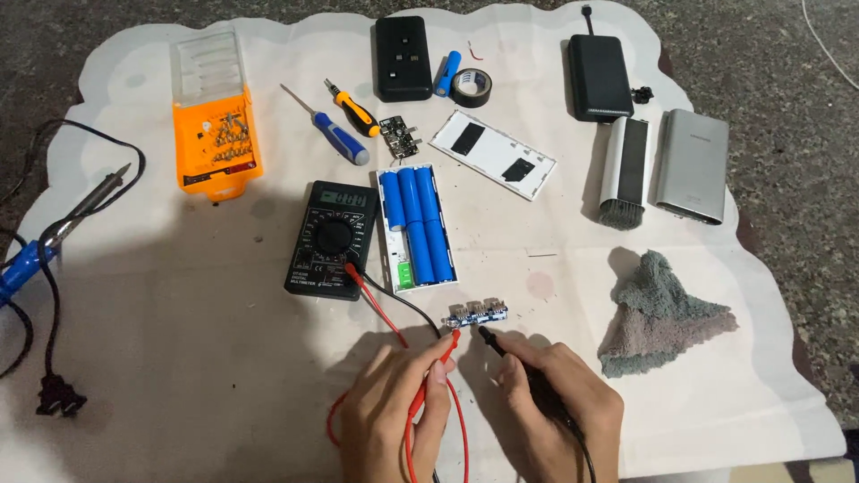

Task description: Testing an electronic circuit board using a digital multimeter

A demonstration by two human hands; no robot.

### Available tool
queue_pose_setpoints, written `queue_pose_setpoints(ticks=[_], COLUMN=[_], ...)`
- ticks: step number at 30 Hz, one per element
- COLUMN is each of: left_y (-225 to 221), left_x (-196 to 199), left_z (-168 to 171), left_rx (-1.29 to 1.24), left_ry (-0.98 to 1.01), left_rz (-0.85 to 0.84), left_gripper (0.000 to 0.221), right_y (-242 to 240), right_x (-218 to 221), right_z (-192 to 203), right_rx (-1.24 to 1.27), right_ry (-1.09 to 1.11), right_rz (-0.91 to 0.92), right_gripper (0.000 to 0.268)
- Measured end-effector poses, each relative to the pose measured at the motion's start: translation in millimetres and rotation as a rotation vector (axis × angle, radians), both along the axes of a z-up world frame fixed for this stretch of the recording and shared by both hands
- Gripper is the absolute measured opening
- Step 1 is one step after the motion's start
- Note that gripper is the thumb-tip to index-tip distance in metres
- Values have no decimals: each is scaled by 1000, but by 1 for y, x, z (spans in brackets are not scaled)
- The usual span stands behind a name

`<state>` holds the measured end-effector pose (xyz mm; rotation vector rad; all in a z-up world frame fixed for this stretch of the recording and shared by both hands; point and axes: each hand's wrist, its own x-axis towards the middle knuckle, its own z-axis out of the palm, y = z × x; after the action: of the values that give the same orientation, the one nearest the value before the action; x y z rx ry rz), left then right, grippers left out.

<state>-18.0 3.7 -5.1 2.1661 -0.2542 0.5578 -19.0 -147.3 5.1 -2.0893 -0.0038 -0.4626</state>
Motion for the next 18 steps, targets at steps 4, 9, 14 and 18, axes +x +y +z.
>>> queue_pose_setpoints(ticks=[4, 9, 14, 18], left_y=[1, -2, 5, -1], left_x=[1, 0, -6, -2], left_z=[-9, 7, -21, -4], left_rx=[51, -6, -43, -70], left_ry=[-29, -14, 68, 299], left_rz=[-4, 31, 126, 313], left_gripper=[28, 26, 32, 33], right_y=[-2, -2, 0, 1], right_x=[-3, -3, -3, -4], right_z=[-15, -13, -13, -8], right_rx=[49, 63, 115, 99], right_ry=[24, 38, 41, 66], right_rz=[-96, -97, -111, -133], right_gripper=[18, 18, 18, 17])
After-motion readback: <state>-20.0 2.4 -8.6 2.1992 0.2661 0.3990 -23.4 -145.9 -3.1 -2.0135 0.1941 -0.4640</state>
